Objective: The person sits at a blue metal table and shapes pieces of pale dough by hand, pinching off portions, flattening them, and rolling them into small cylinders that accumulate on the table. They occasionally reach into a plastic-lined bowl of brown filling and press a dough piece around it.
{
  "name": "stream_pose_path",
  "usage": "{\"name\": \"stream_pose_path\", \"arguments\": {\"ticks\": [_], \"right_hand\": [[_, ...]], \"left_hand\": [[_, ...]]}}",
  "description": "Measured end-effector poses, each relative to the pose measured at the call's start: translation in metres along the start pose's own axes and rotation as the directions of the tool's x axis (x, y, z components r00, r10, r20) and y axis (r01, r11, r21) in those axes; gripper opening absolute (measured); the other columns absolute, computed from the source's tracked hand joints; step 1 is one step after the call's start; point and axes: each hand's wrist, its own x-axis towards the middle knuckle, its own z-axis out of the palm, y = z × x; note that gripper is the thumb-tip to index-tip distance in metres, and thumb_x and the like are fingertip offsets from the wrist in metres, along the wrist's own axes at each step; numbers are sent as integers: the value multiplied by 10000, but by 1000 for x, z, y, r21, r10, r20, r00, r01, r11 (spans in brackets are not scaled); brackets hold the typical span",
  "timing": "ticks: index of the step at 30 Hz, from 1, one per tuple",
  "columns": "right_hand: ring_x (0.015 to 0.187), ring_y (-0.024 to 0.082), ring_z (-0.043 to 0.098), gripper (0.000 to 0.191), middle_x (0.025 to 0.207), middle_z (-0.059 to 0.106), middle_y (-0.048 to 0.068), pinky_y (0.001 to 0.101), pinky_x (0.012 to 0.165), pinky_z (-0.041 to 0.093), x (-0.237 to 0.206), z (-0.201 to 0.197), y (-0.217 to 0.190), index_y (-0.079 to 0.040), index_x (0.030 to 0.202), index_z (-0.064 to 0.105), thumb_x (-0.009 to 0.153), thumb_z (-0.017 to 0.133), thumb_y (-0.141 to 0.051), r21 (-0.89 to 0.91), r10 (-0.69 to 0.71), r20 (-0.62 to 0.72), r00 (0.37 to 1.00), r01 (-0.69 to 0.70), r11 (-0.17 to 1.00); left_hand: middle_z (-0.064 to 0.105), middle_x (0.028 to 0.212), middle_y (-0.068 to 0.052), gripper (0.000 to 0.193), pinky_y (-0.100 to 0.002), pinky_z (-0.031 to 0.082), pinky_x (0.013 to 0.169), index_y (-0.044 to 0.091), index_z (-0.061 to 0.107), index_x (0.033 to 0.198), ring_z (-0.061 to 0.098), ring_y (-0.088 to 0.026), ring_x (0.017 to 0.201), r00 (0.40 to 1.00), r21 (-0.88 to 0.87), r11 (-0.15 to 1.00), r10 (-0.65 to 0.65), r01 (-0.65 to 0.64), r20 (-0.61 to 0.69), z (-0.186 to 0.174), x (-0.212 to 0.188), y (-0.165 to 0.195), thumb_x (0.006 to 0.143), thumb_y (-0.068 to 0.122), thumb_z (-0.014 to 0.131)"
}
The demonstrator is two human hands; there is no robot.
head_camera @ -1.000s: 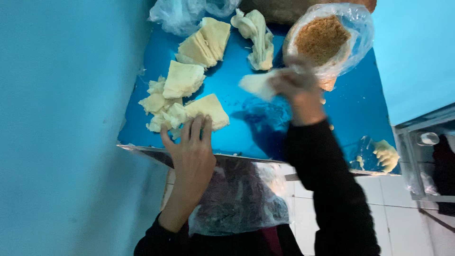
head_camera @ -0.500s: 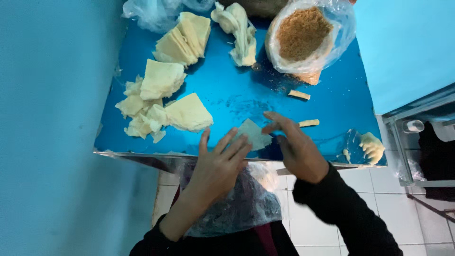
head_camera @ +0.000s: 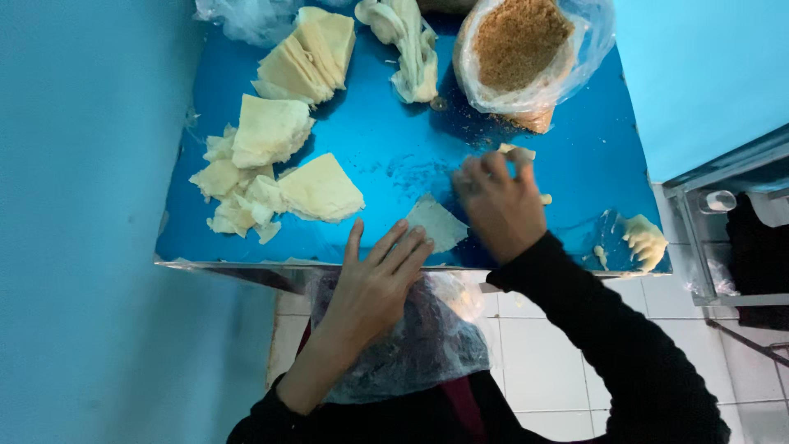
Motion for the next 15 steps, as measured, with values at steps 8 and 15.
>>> {"name": "stream_pose_path", "arguments": {"ticks": [8, 15], "right_hand": [[1082, 398, 664, 425, 1172, 728, 178, 490, 911, 551, 56, 29, 106, -49, 1220, 699, 885, 547, 164, 442, 243, -125, 962, -166, 882], [914, 500, 697, 830, 956, 693, 347, 559, 780, 553, 134, 95, 126, 137, 1468, 297, 848, 756, -167, 201, 386, 297, 874, -452, 869]], "left_hand": [[576, 1484, -62, 410, -736, 210, 1168, 135, 635, 1362, 448, -264, 1453, 1000, -7, 1000, 1, -1, -8, -1, 0, -2, 953, 166, 660], [580, 1481, -79, 467, -739, 184, 1155, 113, 634, 1353, 455, -266, 1442, 1000, -25, 1000, 7, -7, -7, 0, 4, -5, 886, 82, 636]]}}
